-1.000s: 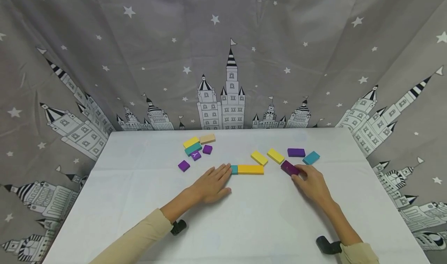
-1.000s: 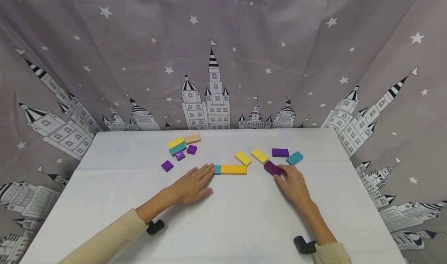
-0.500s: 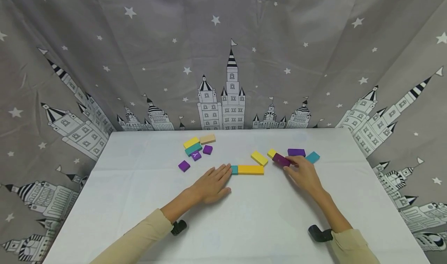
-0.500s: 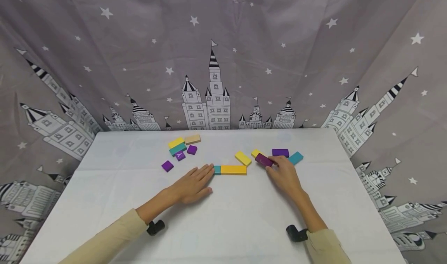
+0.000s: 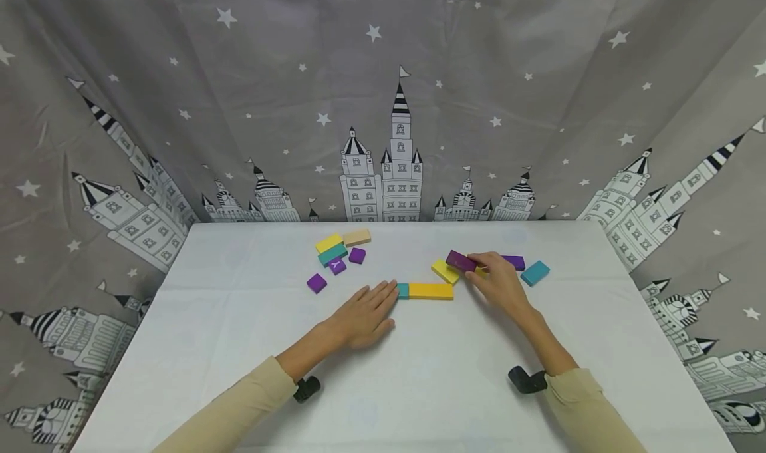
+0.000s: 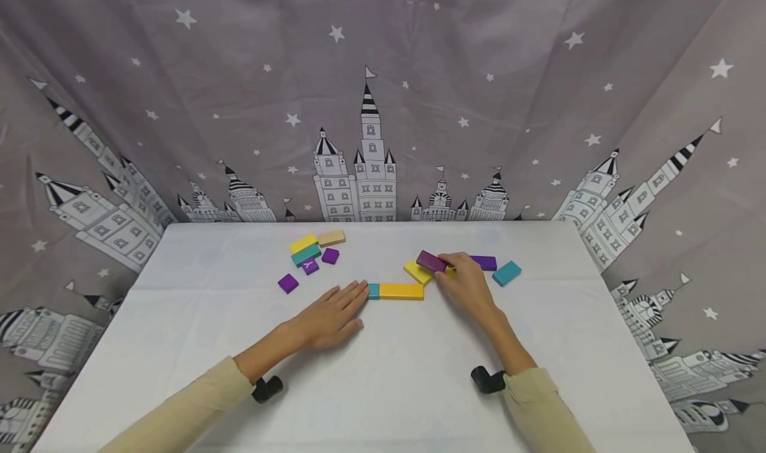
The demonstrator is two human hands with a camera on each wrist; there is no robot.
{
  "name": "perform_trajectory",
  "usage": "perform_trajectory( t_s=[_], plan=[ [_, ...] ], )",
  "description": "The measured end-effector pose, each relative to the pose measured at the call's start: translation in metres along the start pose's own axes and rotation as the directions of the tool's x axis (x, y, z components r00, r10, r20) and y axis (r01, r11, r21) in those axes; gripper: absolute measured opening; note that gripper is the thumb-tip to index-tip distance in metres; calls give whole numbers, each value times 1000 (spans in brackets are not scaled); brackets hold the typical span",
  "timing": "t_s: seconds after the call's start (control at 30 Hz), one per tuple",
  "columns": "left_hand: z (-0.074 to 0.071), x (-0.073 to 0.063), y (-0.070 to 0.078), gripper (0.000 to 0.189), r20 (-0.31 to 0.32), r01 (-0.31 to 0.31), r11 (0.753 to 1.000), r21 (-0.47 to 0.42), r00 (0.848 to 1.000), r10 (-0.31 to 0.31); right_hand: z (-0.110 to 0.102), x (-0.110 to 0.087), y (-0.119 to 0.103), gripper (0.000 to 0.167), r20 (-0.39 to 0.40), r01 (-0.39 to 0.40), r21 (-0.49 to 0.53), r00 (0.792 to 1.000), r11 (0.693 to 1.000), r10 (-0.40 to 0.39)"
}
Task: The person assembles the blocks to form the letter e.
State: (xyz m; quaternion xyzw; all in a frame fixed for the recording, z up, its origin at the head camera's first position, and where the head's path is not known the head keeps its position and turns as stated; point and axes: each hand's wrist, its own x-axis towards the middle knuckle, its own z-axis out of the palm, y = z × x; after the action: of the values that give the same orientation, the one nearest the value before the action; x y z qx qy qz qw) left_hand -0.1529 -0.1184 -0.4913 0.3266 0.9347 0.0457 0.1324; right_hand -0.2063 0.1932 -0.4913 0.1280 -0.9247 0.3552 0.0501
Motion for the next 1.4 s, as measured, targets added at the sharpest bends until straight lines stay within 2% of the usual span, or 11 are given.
perform_trajectory(
  t_s=[0.37, 0.7, 1.4],
  plan=[
    [1, 1, 0, 64, 5, 4, 1000, 9, 1000, -4, 18, 23, -19, 40, 30, 16, 12, 999, 1000, -17],
    [3, 2, -2, 64, 5, 0, 1000, 14, 1000, 0, 37, 41, -22, 38, 44, 27, 9, 999, 1000, -28],
    [1, 3, -2, 64, 12, 4, 1000, 18, 1000, -4, 57, 54, -25, 39, 100, 46, -22, 994, 999, -44]
  ],
)
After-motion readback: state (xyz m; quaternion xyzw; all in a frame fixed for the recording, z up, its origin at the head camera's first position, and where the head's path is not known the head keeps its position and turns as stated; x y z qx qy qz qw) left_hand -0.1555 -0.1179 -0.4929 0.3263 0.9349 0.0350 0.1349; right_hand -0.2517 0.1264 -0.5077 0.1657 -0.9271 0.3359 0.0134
